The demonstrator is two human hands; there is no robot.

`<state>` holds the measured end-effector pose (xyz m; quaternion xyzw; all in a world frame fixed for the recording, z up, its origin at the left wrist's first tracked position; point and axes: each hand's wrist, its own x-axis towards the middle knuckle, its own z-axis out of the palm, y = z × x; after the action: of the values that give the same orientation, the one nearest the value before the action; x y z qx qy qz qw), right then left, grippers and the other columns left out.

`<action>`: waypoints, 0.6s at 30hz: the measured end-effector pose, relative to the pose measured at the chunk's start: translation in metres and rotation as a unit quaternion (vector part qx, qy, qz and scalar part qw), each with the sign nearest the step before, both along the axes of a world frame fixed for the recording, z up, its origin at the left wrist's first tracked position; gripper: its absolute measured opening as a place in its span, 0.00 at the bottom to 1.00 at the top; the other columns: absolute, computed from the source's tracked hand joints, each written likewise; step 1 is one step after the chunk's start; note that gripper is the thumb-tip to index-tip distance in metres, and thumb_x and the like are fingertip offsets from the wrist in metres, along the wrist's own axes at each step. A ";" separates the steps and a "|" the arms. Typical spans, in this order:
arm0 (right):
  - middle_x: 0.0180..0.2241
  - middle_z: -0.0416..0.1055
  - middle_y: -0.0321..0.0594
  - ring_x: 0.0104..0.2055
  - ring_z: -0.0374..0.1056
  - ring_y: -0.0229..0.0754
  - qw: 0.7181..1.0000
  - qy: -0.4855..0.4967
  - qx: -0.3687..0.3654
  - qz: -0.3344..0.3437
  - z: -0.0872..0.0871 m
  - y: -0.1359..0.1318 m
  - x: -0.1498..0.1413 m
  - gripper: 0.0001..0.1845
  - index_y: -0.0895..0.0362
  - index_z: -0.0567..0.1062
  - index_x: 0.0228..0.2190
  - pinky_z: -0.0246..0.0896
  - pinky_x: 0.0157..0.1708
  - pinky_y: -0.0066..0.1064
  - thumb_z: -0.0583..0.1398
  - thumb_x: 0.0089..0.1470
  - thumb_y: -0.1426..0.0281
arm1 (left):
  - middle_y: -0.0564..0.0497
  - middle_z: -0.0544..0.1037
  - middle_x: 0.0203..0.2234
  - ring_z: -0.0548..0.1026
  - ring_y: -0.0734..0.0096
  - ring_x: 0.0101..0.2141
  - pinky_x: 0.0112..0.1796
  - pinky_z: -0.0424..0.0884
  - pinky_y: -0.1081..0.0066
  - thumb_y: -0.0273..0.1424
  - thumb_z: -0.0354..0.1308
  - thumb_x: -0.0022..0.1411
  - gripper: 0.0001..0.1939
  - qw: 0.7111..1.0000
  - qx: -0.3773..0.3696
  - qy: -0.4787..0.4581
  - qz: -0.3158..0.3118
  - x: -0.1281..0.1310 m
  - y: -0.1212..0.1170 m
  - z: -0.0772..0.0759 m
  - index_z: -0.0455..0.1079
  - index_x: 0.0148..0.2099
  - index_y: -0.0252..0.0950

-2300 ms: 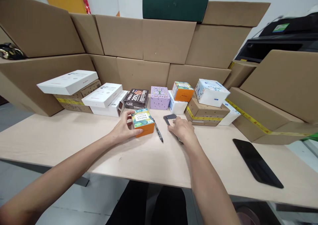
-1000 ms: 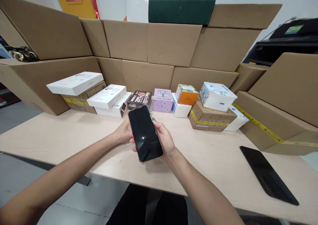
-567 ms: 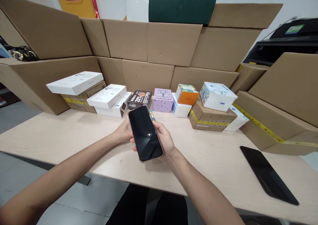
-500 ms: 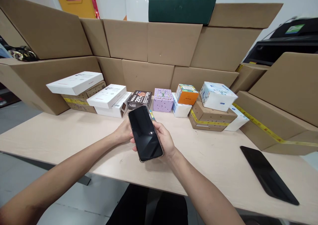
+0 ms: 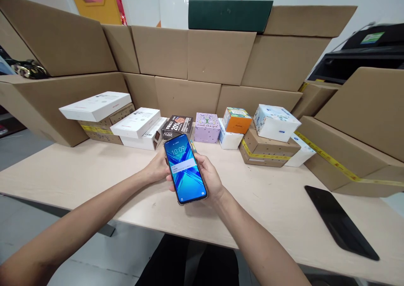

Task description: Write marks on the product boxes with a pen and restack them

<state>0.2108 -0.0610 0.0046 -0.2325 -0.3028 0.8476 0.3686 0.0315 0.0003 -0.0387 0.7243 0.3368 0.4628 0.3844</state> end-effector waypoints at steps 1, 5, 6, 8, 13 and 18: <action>0.39 0.79 0.53 0.36 0.76 0.50 1.000 -0.005 0.006 -0.001 0.001 0.000 0.001 0.32 0.64 0.73 0.49 0.72 0.38 0.43 0.41 0.62 0.55 | 0.40 0.69 0.56 0.69 0.48 0.56 0.54 0.69 0.52 0.38 0.73 0.45 0.43 1.000 0.001 0.008 0.001 -0.001 0.001 -0.002 0.59 0.60 0.37; 0.39 0.79 0.50 0.39 0.76 0.51 0.993 -0.056 0.069 -0.076 0.016 -0.001 0.016 0.31 0.61 0.73 0.49 0.72 0.38 0.44 0.42 0.62 0.55 | 0.37 0.62 0.61 0.66 0.48 0.59 0.55 0.69 0.52 0.39 0.73 0.44 0.50 0.999 -0.022 0.036 0.032 -0.004 0.001 -0.005 0.52 0.65 0.38; 0.39 0.79 0.49 0.39 0.76 0.52 0.985 -0.086 0.093 -0.114 0.021 0.000 0.023 0.30 0.60 0.73 0.49 0.72 0.39 0.44 0.43 0.61 0.54 | 0.37 0.61 0.62 0.66 0.48 0.59 0.55 0.68 0.52 0.40 0.73 0.44 0.51 0.998 -0.030 0.042 0.043 -0.004 0.001 -0.004 0.51 0.65 0.39; 0.40 0.78 0.49 0.40 0.75 0.52 0.951 -0.186 0.142 -0.202 0.029 0.005 0.041 0.30 0.59 0.73 0.49 0.72 0.39 0.43 0.45 0.60 0.53 | 0.37 0.60 0.63 0.66 0.48 0.59 0.56 0.68 0.52 0.40 0.73 0.45 0.51 0.996 -0.040 0.056 0.059 -0.004 -0.001 -0.002 0.51 0.65 0.39; 0.50 0.74 0.49 0.49 0.71 0.52 0.694 -0.625 0.248 -0.257 0.024 0.025 0.083 0.26 0.57 0.72 0.51 0.66 0.45 0.37 0.51 0.59 0.55 | 0.39 0.67 0.58 0.70 0.49 0.54 0.53 0.70 0.50 0.42 0.72 0.46 0.49 0.991 -0.071 0.076 0.082 -0.007 -0.005 0.008 0.52 0.65 0.40; 0.51 0.72 0.61 0.54 0.68 0.59 0.484 -0.837 0.244 -0.075 0.008 0.033 0.088 0.27 0.63 0.73 0.51 0.61 0.46 0.39 0.52 0.58 0.57 | 0.39 0.68 0.56 0.69 0.47 0.55 0.53 0.69 0.48 0.41 0.71 0.46 0.47 0.989 -0.044 0.072 0.119 -0.011 -0.004 0.011 0.54 0.64 0.41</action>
<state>0.2987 -0.0275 0.0121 -0.7544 -0.6449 0.1142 0.0453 0.0203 -0.0039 -0.0274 0.6927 0.4679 0.4363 0.3329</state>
